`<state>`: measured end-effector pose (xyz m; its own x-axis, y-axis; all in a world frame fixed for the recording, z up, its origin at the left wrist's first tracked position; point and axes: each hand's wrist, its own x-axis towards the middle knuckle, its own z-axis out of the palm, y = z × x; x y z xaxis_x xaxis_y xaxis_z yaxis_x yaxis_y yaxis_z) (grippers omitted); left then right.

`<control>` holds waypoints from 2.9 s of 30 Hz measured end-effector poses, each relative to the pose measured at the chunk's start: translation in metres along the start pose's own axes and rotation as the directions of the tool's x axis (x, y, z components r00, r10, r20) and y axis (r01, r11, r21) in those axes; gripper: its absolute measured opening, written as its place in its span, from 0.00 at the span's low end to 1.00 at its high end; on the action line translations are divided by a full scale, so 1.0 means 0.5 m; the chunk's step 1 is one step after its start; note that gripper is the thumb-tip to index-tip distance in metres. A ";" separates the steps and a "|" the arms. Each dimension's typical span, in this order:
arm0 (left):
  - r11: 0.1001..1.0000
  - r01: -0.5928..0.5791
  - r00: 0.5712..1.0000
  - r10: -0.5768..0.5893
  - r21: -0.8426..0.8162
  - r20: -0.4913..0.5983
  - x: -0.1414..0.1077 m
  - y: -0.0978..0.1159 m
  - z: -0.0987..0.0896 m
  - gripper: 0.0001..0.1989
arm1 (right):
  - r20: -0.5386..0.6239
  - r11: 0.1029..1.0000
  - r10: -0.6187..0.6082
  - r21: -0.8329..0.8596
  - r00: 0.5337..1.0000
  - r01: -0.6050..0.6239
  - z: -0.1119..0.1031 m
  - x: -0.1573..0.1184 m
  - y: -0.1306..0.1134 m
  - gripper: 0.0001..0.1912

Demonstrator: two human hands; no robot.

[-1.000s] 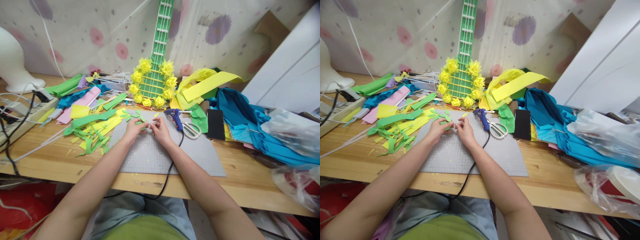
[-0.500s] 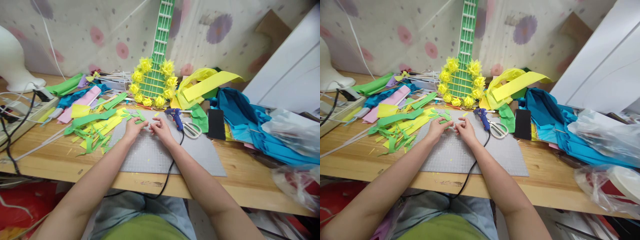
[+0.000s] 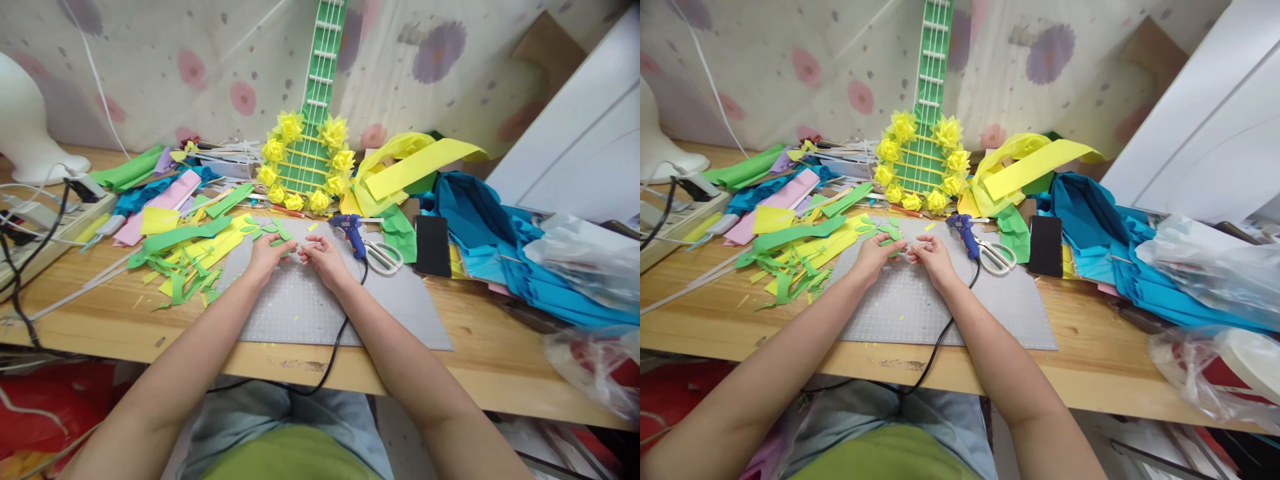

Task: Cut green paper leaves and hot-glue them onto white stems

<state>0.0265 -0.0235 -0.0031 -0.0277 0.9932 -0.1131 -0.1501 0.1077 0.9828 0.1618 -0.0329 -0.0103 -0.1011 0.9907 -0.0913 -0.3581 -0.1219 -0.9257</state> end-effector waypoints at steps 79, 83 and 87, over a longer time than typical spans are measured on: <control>0.983 -0.111 0.990 0.123 0.147 -0.074 -0.003 0.000 0.014 0.15 | -0.142 0.992 -0.021 -0.128 0.990 0.002 0.007 0.007 0.002 0.08; 0.981 -0.112 0.990 0.125 0.160 -0.073 -0.002 0.002 0.013 0.15 | -0.110 0.993 -0.037 -0.115 0.993 0.024 0.006 0.009 0.006 0.07; 0.982 -0.102 0.991 0.113 0.158 -0.065 -0.001 0.003 0.015 0.16 | -0.118 0.991 -0.064 -0.126 0.991 0.049 0.006 0.011 0.009 0.07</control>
<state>0.0337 -0.0235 -0.0007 -0.1085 0.9940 -0.0102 0.0118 0.0116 0.9999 0.1570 -0.0281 -0.0139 0.0323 0.9967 -0.0749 -0.2426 -0.0649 -0.9680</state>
